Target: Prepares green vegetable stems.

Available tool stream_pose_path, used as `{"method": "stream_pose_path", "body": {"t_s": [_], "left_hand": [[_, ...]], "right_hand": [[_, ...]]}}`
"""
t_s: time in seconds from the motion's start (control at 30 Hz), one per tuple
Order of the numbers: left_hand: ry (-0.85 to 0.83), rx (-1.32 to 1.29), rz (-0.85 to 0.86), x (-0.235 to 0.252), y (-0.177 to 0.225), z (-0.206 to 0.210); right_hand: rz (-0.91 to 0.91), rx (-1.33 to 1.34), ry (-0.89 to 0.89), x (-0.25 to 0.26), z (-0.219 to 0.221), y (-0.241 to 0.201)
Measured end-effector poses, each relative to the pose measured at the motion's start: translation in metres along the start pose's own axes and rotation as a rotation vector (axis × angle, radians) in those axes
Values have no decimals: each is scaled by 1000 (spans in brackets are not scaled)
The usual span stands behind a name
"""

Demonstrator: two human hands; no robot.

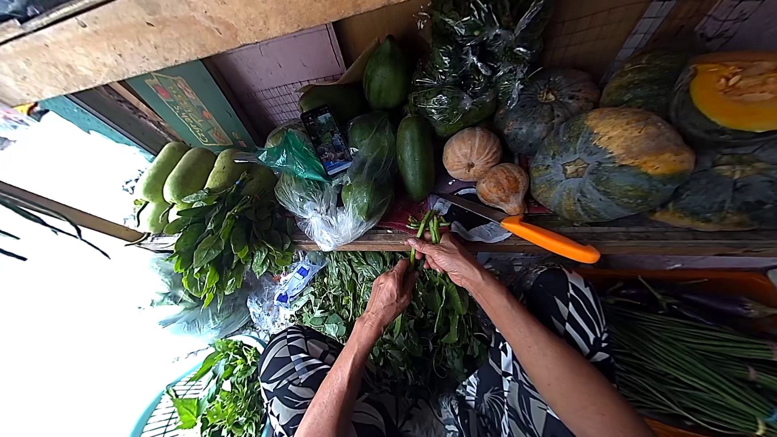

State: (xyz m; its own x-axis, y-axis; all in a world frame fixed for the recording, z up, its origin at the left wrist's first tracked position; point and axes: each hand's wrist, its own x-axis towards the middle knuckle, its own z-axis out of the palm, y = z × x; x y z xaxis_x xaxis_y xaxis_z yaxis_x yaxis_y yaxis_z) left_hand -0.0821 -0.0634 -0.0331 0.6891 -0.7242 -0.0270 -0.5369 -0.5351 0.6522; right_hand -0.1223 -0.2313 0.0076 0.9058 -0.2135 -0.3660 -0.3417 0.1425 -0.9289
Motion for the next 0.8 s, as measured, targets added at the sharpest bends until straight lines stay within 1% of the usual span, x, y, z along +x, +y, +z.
{"method": "stream_pose_path", "body": {"t_s": [0.8], "left_hand": [[7, 17, 14, 0, -1, 1]], "right_hand": [[5, -8, -4, 1, 0, 1]]}}
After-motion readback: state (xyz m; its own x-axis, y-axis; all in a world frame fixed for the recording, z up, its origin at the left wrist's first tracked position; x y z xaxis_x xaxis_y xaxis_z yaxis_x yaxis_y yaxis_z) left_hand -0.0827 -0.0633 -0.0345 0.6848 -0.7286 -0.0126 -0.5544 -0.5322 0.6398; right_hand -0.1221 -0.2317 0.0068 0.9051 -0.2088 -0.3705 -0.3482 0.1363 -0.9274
